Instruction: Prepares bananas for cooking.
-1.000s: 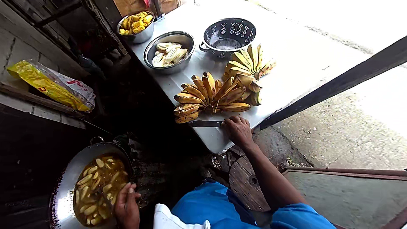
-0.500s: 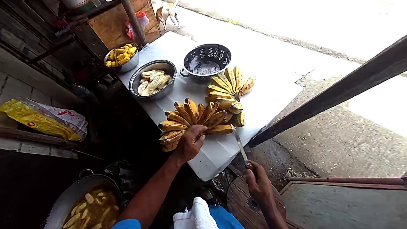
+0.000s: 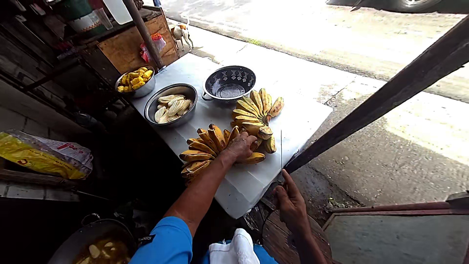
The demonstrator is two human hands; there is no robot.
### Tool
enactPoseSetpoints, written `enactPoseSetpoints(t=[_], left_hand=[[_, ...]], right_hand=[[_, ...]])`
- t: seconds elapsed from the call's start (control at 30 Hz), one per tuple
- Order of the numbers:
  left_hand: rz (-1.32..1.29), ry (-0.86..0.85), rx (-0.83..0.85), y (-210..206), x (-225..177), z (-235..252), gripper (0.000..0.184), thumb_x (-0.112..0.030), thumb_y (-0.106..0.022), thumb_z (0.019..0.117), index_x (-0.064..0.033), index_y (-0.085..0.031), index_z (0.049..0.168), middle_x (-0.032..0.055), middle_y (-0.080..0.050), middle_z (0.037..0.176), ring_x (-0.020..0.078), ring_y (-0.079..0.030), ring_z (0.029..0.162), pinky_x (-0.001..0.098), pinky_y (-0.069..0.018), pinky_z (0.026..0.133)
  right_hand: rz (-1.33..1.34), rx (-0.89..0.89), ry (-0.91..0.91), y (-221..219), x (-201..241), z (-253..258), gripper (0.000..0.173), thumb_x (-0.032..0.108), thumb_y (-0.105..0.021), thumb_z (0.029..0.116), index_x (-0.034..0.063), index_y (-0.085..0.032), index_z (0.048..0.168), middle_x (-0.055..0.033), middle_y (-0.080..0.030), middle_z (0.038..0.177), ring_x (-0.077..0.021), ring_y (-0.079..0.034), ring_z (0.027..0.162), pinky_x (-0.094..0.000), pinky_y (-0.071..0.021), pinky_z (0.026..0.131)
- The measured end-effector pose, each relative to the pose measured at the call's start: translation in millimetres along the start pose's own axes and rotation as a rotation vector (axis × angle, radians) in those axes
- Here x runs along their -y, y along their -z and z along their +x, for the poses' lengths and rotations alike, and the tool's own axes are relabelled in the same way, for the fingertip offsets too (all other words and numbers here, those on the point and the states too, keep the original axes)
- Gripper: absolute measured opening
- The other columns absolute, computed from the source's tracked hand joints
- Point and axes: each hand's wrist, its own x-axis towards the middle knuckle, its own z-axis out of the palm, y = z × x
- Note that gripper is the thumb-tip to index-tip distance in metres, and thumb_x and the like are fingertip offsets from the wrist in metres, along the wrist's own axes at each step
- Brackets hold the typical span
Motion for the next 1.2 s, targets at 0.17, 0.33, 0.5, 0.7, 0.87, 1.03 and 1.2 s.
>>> enactPoseSetpoints(t=[0.17,0.33,0.5,0.7,0.87,1.03,1.2], left_hand=[[-0.164,-0.021,0.049,16,14,-6,0.054,-0.009,-0.08,0.0837,-0.0077,-0.06,0.134,0.0189,-0.066,0.126,0.0347,-0.064,0.117,0.0576,-0.0503,0.101],[-0.499,0.141,-0.113,33,47,-12,0.049,-0.013,-0.086,0.0823,-0.0033,-0.066,0.126,0.0157,-0.07,0.117,0.0243,-0.069,0.107,0.0467,-0.0553,0.098],[-0.555,0.125,-0.221,31,54,-17,0.034,-0.004,-0.079,0.0853,-0.0018,-0.07,0.118,0.0123,-0.073,0.108,0.0196,-0.07,0.101,0.0426,-0.0563,0.095],[-0.589,0.138,-0.278,27,56,-19,0.029,-0.002,-0.078,0.0835,-0.0006,-0.069,0.111,0.0126,-0.073,0.101,0.0194,-0.07,0.094,0.0427,-0.0572,0.089],[-0.698,0.157,-0.328,27,56,-34,0.038,-0.016,-0.081,0.0878,-0.0074,-0.067,0.122,0.0125,-0.072,0.109,0.0229,-0.07,0.094,0.0441,-0.0587,0.085],[-0.887,0.095,-0.394,19,78,-45,0.037,-0.008,-0.079,0.0875,-0.0091,-0.067,0.122,0.0087,-0.071,0.111,0.0183,-0.068,0.094,0.0385,-0.0584,0.083],[-0.691,0.222,-0.481,7,68,-34,0.054,-0.021,-0.082,0.0877,-0.005,-0.057,0.133,0.0143,-0.07,0.109,0.0227,-0.069,0.095,0.0446,-0.0588,0.087]], right_hand=[[-0.179,0.066,-0.019,-15,-4,34,0.052,0.023,-0.046,0.1064,0.0081,-0.04,0.156,-0.0028,-0.064,0.084,-0.0088,-0.059,0.061,-0.027,-0.0539,0.056],[-0.594,0.134,0.02,-30,-8,61,0.049,0.037,-0.043,0.109,0.0232,-0.046,0.156,-0.0133,-0.072,0.103,-0.0275,-0.069,0.088,-0.0529,-0.0544,0.083],[-0.848,0.191,0.095,-48,-3,71,0.048,0.044,-0.038,0.1095,0.0252,-0.049,0.153,-0.0151,-0.072,0.1,-0.0351,-0.071,0.088,-0.0574,-0.0555,0.076],[-0.582,0.24,0.041,-78,2,118,0.046,0.035,-0.045,0.1096,0.022,-0.048,0.154,-0.0186,-0.073,0.104,-0.0378,-0.071,0.091,-0.0622,-0.0548,0.08],[0.317,0.265,-0.188,-124,-19,126,0.05,0.034,-0.037,0.1115,0.0184,-0.037,0.159,-0.0058,-0.056,0.068,-0.0138,-0.049,0.048,-0.0291,-0.047,0.046],[0.642,0.156,-0.329,-145,-23,139,0.037,0.038,-0.033,0.1128,0.0117,-0.055,0.127,-0.004,-0.055,0.067,-0.0116,-0.051,0.048,-0.0252,-0.0484,0.045],[0.721,0.2,-0.312,-151,-20,136,0.037,0.038,-0.036,0.1121,0.011,-0.053,0.131,-0.0048,-0.055,0.069,-0.0117,-0.052,0.05,-0.0249,-0.0493,0.047]])
